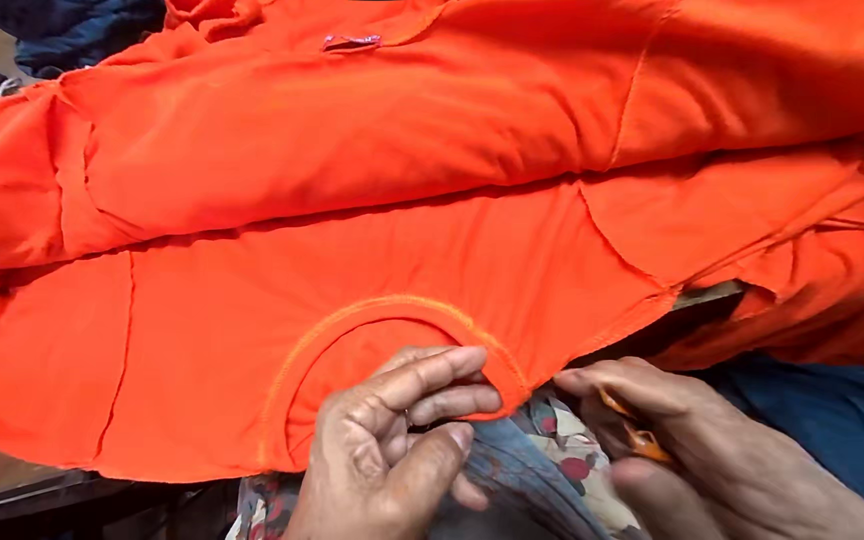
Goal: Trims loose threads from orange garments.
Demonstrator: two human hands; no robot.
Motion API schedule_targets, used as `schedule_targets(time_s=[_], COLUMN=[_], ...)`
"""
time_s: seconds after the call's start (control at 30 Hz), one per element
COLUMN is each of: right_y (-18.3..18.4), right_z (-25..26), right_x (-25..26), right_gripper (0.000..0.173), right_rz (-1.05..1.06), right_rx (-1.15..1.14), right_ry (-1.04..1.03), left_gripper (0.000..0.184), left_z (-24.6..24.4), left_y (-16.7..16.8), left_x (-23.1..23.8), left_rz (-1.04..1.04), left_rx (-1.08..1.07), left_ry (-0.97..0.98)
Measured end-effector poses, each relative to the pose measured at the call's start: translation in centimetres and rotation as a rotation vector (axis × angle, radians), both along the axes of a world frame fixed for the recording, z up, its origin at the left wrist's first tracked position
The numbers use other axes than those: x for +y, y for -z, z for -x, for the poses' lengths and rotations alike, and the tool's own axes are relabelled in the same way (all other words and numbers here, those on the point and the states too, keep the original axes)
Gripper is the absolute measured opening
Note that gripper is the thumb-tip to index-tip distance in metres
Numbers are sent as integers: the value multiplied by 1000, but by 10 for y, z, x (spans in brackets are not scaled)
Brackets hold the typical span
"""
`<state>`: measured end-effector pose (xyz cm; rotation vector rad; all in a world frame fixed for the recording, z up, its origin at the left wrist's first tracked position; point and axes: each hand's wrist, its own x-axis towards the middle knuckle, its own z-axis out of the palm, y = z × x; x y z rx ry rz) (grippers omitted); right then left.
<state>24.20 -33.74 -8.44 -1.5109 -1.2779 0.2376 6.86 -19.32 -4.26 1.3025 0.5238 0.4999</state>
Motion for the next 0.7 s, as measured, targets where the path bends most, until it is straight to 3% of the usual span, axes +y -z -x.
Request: schedule_targets(time_s=[0.2,0.4,0.7], right_y=[-8,-2,-8], right_z=[9,2,29], right_x=[18,17,-5], right_gripper=[19,24,21], right_rz=[-2,59,166], right_rx=[-272,-359,-243], right_ry=[115,-29,-344], left_gripper=[44,32,32], left_z=[1,-3,-21], left_y=[1,0,1], left_x=[3,14,5], left_rz=[15,17,-110], left_rx=[-13,2,71], left_ry=[56,186,-59])
